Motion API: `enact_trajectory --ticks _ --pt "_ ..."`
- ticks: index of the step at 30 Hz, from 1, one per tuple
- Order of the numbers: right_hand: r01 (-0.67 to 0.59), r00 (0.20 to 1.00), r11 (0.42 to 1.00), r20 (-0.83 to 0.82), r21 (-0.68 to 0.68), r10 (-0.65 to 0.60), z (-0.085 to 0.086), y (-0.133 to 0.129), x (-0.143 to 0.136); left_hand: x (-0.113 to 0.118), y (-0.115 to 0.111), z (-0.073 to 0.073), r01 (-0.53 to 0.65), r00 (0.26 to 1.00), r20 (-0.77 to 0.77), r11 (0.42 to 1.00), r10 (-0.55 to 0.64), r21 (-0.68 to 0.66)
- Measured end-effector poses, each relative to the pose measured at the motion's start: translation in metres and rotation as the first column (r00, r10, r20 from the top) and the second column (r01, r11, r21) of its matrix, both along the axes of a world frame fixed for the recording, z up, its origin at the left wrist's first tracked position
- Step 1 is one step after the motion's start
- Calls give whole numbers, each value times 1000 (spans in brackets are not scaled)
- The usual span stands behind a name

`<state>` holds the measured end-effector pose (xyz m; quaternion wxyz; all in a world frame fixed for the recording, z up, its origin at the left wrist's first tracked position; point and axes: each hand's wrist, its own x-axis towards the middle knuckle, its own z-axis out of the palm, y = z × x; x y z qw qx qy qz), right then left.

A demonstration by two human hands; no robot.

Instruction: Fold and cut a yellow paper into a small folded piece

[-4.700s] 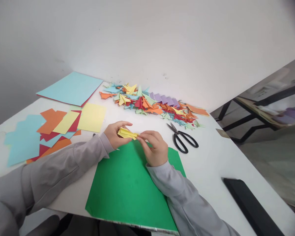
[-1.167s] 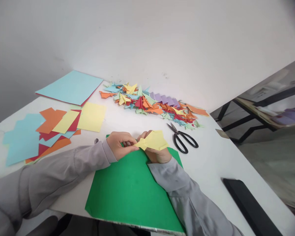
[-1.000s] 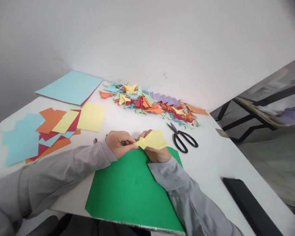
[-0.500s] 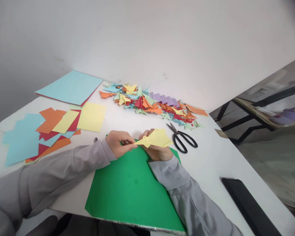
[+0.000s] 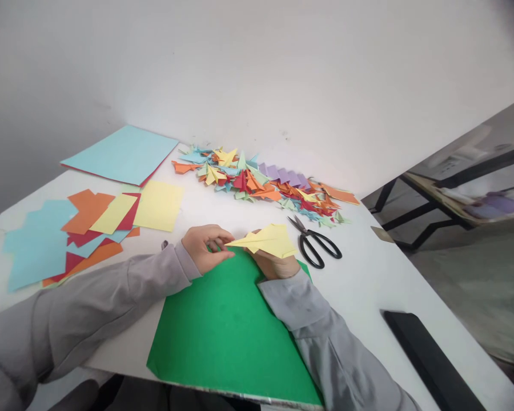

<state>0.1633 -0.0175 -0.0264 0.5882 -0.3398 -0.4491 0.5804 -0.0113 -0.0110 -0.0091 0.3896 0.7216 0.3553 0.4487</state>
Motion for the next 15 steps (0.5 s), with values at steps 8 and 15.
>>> enact_trajectory --ticks 8,15 --pt "81 988 996 129 34 -85 -4 0 1 -1 -2 3 36 997 69 999 -36 15" --pt "21 966 993 252 119 -50 -3 2 4 -3 -1 6 52 988 144 999 -51 -3"
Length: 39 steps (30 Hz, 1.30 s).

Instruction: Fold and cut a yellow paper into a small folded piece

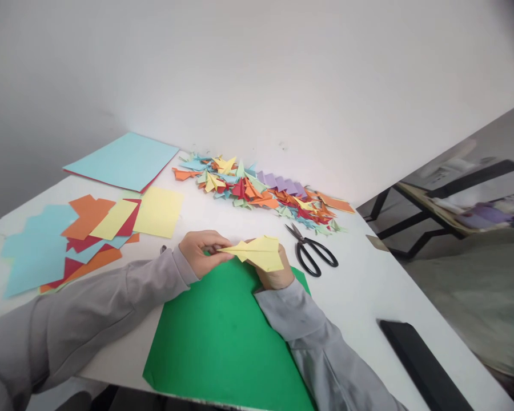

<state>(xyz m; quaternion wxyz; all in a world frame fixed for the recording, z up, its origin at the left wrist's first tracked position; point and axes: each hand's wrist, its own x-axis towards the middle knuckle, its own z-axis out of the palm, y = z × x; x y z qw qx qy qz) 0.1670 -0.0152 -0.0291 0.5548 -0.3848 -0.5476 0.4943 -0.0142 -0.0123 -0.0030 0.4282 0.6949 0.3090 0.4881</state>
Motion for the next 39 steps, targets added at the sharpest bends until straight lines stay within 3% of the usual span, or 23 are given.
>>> enact_trajectory --ticks 3,7,12,14,20,26,30,35,39 --pt "-69 997 997 47 25 68 9 -5 -5 -2 2 3 21 998 51 1000 -20 -13" --pt "-233 966 970 94 -73 240 18 -17 -19 -1 2 5 91 986 157 978 -62 -185" --pt "-349 934 905 -165 -243 316 13 -26 -36 3 -1 4 237 941 310 915 -134 -326" --pt "-372 913 895 -270 -245 306 12 -26 -39 3 -2 4 255 940 309 899 -144 -357" --pt "-468 843 830 -435 -303 317 20 -24 -38 3 0 10 191 963 257 870 -76 -455" --pt "-539 763 806 -547 -243 345 20 -22 -34 3 7 6 97 972 235 871 21 -481" --pt "-536 767 807 -543 -250 342 19 -20 -35 2 10 4 55 974 221 884 56 -464" --pt "-533 775 807 -528 -254 346 20 -21 -37 0 8 8 58 973 226 885 54 -463" --pt "-539 775 803 -524 -255 354 20 -21 -36 -2 10 7 139 955 296 858 16 -495"
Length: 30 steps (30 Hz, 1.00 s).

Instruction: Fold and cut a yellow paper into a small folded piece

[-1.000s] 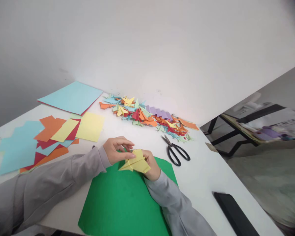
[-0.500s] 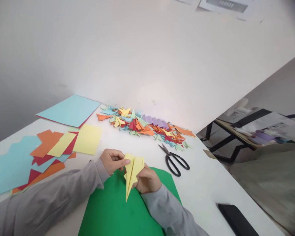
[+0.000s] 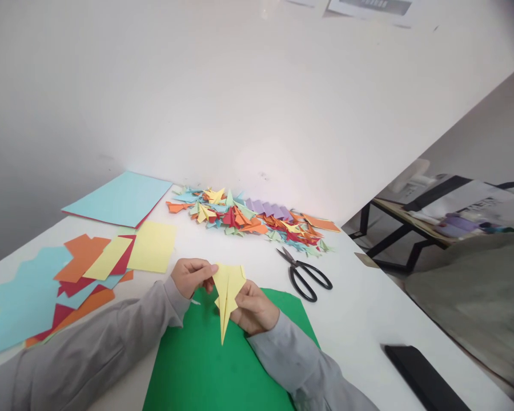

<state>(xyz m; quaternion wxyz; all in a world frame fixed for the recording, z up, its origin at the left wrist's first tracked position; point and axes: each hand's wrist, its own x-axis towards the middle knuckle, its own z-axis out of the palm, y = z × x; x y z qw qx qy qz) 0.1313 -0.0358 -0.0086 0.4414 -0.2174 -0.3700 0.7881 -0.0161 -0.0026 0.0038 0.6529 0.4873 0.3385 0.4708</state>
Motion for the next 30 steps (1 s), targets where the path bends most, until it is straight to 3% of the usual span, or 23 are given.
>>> enact_trajectory --ticks 5,10,16,26,30 --pt "-29 999 999 21 -28 30 1 0 3 -4 7 -5 111 989 113 990 -100 -91" --pt "-128 991 989 19 -68 130 -3 -2 5 -5 7 0 196 975 147 955 -166 -222" --pt "-209 977 973 15 -98 212 -7 -2 5 -4 -1 2 279 955 131 956 -267 -90" --pt "-221 971 960 55 -174 234 -3 -2 6 -2 -5 6 141 990 0 986 -141 -87" --pt "-227 971 960 38 -164 236 -3 -3 5 -1 -1 4 123 992 14 980 -122 -158"
